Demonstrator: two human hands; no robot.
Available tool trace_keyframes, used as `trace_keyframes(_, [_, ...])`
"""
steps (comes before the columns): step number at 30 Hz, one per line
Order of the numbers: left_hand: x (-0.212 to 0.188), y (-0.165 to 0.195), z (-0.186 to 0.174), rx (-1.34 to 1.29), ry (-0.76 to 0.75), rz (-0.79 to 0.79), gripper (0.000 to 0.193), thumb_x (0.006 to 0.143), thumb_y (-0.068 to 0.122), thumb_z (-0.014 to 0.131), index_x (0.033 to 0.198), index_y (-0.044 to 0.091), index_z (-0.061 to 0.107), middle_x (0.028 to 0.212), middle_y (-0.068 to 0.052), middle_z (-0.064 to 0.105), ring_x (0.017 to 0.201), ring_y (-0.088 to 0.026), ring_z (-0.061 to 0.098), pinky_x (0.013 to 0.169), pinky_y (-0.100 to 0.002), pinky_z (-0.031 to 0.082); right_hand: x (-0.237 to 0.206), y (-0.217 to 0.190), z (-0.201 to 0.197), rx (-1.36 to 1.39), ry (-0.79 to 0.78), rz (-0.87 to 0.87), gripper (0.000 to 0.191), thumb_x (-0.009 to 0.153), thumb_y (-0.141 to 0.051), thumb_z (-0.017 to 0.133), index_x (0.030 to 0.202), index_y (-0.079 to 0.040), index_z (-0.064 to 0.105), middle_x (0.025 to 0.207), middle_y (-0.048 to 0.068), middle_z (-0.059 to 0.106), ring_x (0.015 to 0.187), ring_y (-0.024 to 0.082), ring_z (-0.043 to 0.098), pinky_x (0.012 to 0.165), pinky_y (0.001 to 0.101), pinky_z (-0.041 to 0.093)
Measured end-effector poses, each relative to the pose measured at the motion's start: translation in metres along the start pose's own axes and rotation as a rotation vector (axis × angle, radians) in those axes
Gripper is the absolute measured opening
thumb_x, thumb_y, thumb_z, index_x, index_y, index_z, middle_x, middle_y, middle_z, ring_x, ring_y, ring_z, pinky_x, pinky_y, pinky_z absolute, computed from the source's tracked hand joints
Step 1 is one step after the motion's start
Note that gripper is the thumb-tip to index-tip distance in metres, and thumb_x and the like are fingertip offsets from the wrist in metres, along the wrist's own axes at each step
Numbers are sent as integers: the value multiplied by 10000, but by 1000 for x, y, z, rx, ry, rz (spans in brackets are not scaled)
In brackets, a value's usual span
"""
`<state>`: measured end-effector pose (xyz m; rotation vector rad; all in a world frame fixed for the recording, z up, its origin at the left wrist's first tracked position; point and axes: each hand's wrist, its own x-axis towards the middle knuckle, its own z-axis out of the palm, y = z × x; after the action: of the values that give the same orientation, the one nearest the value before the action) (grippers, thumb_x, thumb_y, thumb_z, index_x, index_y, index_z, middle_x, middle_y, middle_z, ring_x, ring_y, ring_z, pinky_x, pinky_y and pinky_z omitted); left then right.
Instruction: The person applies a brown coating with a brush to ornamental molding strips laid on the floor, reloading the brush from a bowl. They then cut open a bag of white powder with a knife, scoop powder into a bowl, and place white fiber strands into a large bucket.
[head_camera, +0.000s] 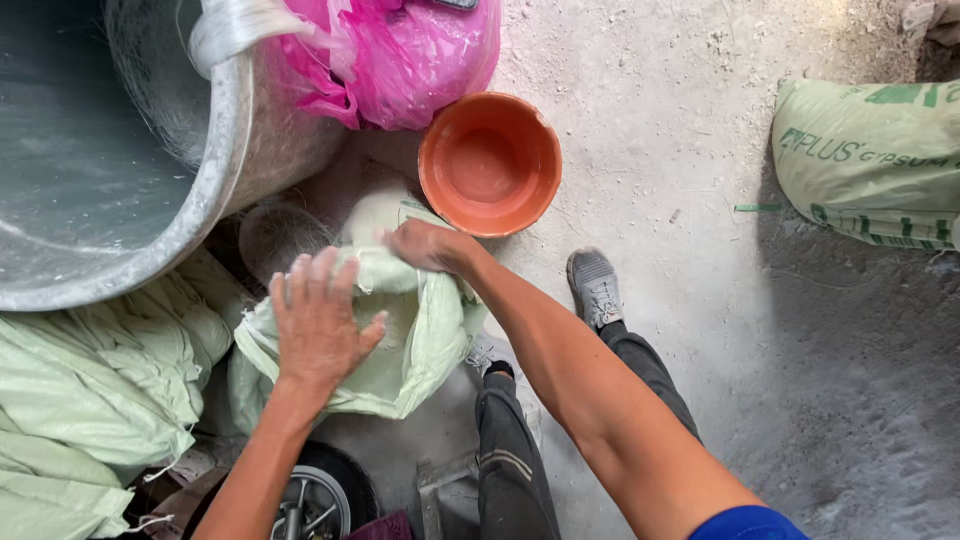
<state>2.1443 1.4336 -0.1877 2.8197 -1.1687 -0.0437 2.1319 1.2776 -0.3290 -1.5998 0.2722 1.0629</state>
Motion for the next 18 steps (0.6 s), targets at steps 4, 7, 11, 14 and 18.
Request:
trace_keyframes(4, [-8,-17,29,-448,-194,-20,386,801,145,648,1168,23,640,1103,-165,682,1080,-350,638,1004,-470,489,-8,-11,7,-151,69,73,913,841,-803,648,1229,22,615,1117,283,685,1047,389,680,924,477,522])
trace_keyframes(7, [0,-33,54,-512,-401,-149,176,901,119,574,1023,22,657,1008,-204,703,1001,-396,661,972,-477,526,-35,-5,21,-413,253,-34,941,669,-664,812,1283,-19,508,1135,243,630,1018,424,657,880,520,528])
trace_keyframes(11, [26,-47,72,-622,-582,-624,263,892,151,510,1007,34,716,953,-275,693,893,-448,682,829,-516,527,-91,27,56,-713,728,-208,605,824,-184,733,1365,-83,482,1178,174,565,1033,376,606,823,509,508])
trace_keyframes(14, [42,-53,80,-619,-522,-824,285,876,186,504,986,57,733,975,-261,691,919,-459,668,835,-523,522,-153,57,88,-562,778,-162,731,651,-132,714,1325,20,475,1097,221,536,990,411,566,812,515,484])
trace_keyframes(18, [21,-34,76,-264,-380,-598,289,938,242,611,1121,25,668,1201,-197,709,1180,-446,608,1030,-597,442,-210,92,127,-313,657,56,401,863,-77,659,1240,-14,538,1021,193,600,944,365,617,854,506,527])
